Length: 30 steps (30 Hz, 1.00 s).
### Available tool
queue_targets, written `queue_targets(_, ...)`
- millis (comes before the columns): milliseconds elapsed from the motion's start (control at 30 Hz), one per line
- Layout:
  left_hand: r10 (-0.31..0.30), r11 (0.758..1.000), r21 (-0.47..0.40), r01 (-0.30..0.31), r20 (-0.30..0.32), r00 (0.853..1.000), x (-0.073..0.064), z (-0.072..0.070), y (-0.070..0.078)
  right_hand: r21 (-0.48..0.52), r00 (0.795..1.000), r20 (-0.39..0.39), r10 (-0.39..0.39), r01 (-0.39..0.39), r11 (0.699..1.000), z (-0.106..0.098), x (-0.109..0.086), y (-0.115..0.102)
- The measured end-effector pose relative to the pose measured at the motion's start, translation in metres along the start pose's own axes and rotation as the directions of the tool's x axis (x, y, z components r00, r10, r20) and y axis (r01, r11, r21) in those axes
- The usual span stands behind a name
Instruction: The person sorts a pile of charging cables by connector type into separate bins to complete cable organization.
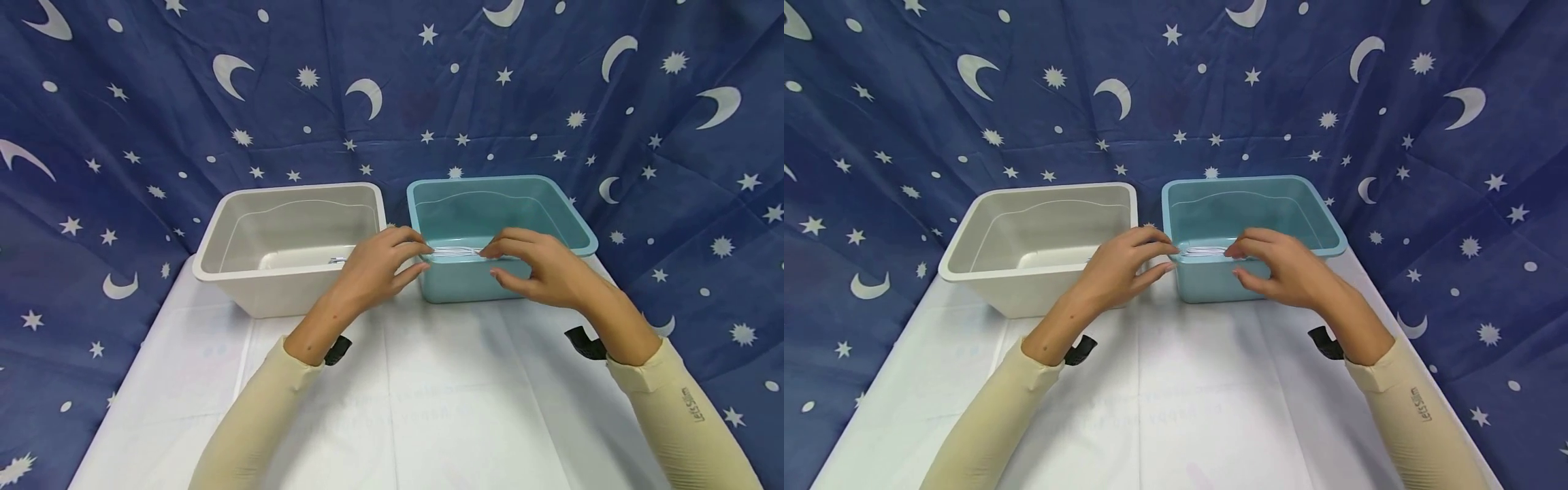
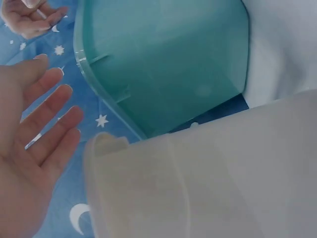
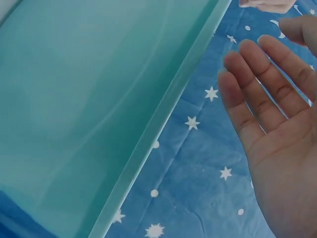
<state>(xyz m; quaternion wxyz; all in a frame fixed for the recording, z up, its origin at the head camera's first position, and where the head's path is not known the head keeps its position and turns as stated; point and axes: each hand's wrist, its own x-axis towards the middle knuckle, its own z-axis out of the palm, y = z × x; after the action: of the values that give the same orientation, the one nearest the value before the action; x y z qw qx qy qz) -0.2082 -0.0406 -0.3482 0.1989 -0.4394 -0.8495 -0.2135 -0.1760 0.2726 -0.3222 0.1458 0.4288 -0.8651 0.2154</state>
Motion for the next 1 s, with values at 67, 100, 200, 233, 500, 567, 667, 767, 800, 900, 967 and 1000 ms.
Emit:
queue_targets(67,0.001,1.0,-0.009,-0.001,-0.021,1.0,-0.007,-0.004,0.003,0.002,0.999,-0.031,-0.029,0.029,1.0,0.001,-0.006,-0.004)
queue_targets(100,0.0,1.0,-0.011,0.0,-0.03,1.0,-0.011,-0.006,0.004,-0.005,0.998,-0.048,-0.047,0.047,0.999,0.001,-0.009,-0.005)
queue_targets(200,-0.008,0.999,-0.031,0.006,-0.054,0.999,-0.024,-0.01,0.008,-0.01,0.992,-0.087,-0.089,0.089,0.996,0.004,-0.019,-0.009)
queue_targets(233,-0.012,0.999,-0.033,0.01,-0.06,0.998,-0.028,-0.011,0.009,-0.014,0.991,-0.094,-0.092,0.091,0.996,0.005,-0.023,-0.01)
queue_targets(500,-0.033,0.996,-0.082,0.024,-0.114,0.993,-0.065,-0.018,0.01,-0.062,0.988,-0.157,0.011,-0.021,0.998,0.02,-0.059,-0.011)
queue_targets(567,-0.048,0.995,-0.087,0.038,-0.118,0.992,-0.075,-0.019,0.007,-0.061,0.985,-0.169,0.032,-0.043,0.997,0.025,-0.067,-0.009)
queue_targets(667,-0.081,0.994,-0.083,0.071,-0.115,0.99,-0.091,-0.021,0.003,-0.064,0.983,-0.178,0.056,-0.068,0.996,0.031,-0.08,-0.006)
queue_targets(767,-0.125,0.99,-0.073,0.118,-0.102,0.987,-0.108,-0.025,-0.001,-0.058,0.979,-0.179,0.096,-0.108,0.992,0.035,-0.091,-0.003)
queue_targets(800,-0.142,0.989,-0.065,0.136,-0.095,0.985,-0.114,-0.027,-0.002,-0.058,0.977,-0.18,0.113,-0.126,0.99,0.036,-0.095,-0.002)
queue_targets(900,-0.188,0.982,-0.04,0.185,-0.079,0.979,-0.132,-0.034,-0.007,-0.049,0.968,-0.188,0.168,-0.18,0.982,0.037,-0.106,0.001)
queue_targets(967,-0.216,0.976,-0.026,0.215,-0.071,0.974,-0.143,-0.039,-0.011,-0.047,0.961,-0.2,0.193,-0.206,0.978,0.036,-0.113,0.003)
queue_targets(1000,-0.232,0.973,-0.021,0.231,-0.071,0.97,-0.148,-0.041,-0.013,-0.049,0.957,-0.207,0.202,-0.216,0.975,0.036,-0.116,0.005)
